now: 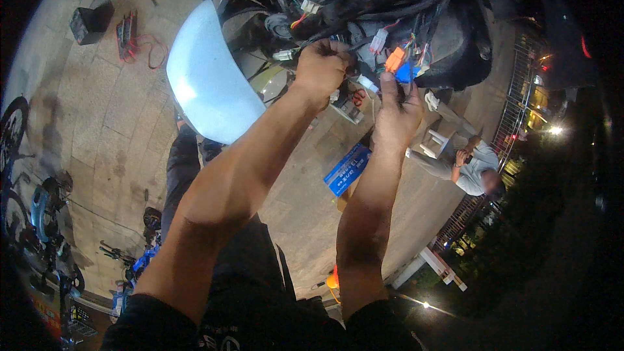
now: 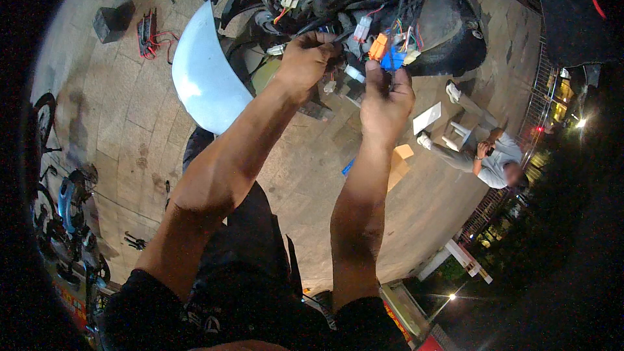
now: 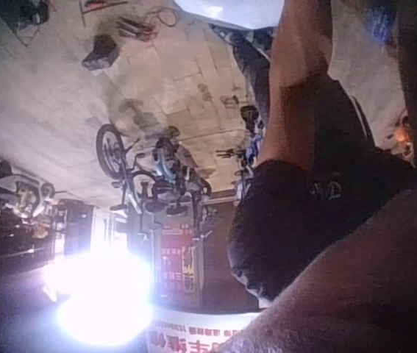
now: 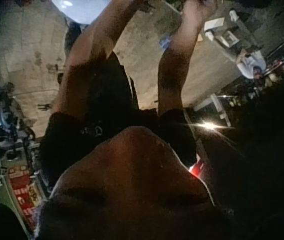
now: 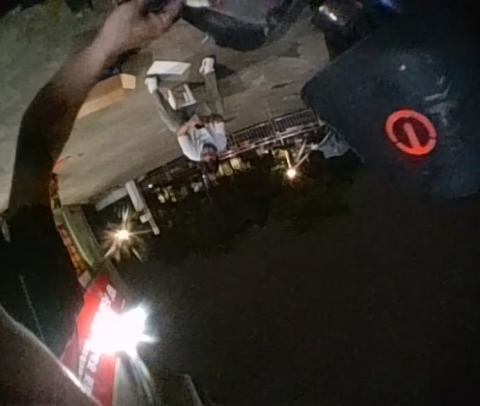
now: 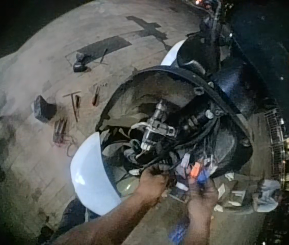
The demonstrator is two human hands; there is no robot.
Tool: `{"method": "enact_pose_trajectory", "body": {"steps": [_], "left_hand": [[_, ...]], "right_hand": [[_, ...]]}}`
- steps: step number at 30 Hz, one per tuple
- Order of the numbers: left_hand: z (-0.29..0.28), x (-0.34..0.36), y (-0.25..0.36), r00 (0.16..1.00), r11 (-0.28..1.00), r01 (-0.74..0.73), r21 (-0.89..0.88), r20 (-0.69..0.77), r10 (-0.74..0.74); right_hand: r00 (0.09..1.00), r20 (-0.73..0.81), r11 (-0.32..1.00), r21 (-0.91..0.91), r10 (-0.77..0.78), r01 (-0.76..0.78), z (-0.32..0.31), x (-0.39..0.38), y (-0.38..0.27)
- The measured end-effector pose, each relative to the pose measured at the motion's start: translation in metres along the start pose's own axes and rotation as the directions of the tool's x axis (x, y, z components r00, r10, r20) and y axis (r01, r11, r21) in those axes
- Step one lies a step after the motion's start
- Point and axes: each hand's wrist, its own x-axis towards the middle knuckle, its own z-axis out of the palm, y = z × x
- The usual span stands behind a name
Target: The person works on the exposed wiring of a motorcycle, connecting and disconnecting electrical connectors, retrieving a small component from a shelf, and using a multimeter to test the circuit. The person manipulates wires and connectors by hand and uses a multimeter to measure electrical values.
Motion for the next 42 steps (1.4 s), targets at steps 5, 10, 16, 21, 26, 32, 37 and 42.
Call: {"method": "enact_pose_trajectory", "body": {"steps": [5,10,16,21,26,32,37,42], "left_hand": [[0.003,0.005,-0.005,0.99,0.991,-0.133,0.021,-0.049,0.134],[0.001,-0.016,-0.005,0.982,0.982,-0.182,-0.044,-0.047,0.18],[0.015,-0.06,-0.013,0.963,0.964,-0.265,0.026,0.054,0.264],[0.032,-0.081,-0.026,0.925,0.924,-0.376,0.069,0.092,0.369],[0.031,-0.077,-0.032,0.851,0.832,-0.526,0.179,0.11,0.514],[0.021,-0.072,-0.052,0.865,0.867,-0.48,0.135,-0.095,0.493],[0.006,-0.034,-0.072,0.745,0.748,-0.431,0.505,-0.27,0.61],[-0.006,-0.023,-0.084,0.873,0.826,-0.253,0.504,-0.249,0.419]], "right_hand": [[0.98,0.075,0.963,0.182,0.186,-0.197,-0.009,-0.001,-0.004],[0.978,0.123,0.944,0.265,0.169,-0.196,-0.015,0.001,-0.001],[0.974,0.11,0.934,0.28,0.199,-0.223,-0.013,0.002,-0.006],[0.97,0.066,0.934,0.262,0.236,-0.245,-0.008,0.004,-0.014],[0.977,0.059,0.953,0.216,0.205,-0.213,-0.007,0.005,-0.012],[0.974,0.099,0.926,0.305,0.202,-0.223,-0.012,0.006,-0.002],[0.968,0.097,0.912,0.324,0.233,-0.252,-0.017,0.007,0.001],[0.973,0.06,0.922,0.312,0.221,-0.229,-0.014,0.009,0.003]]}}
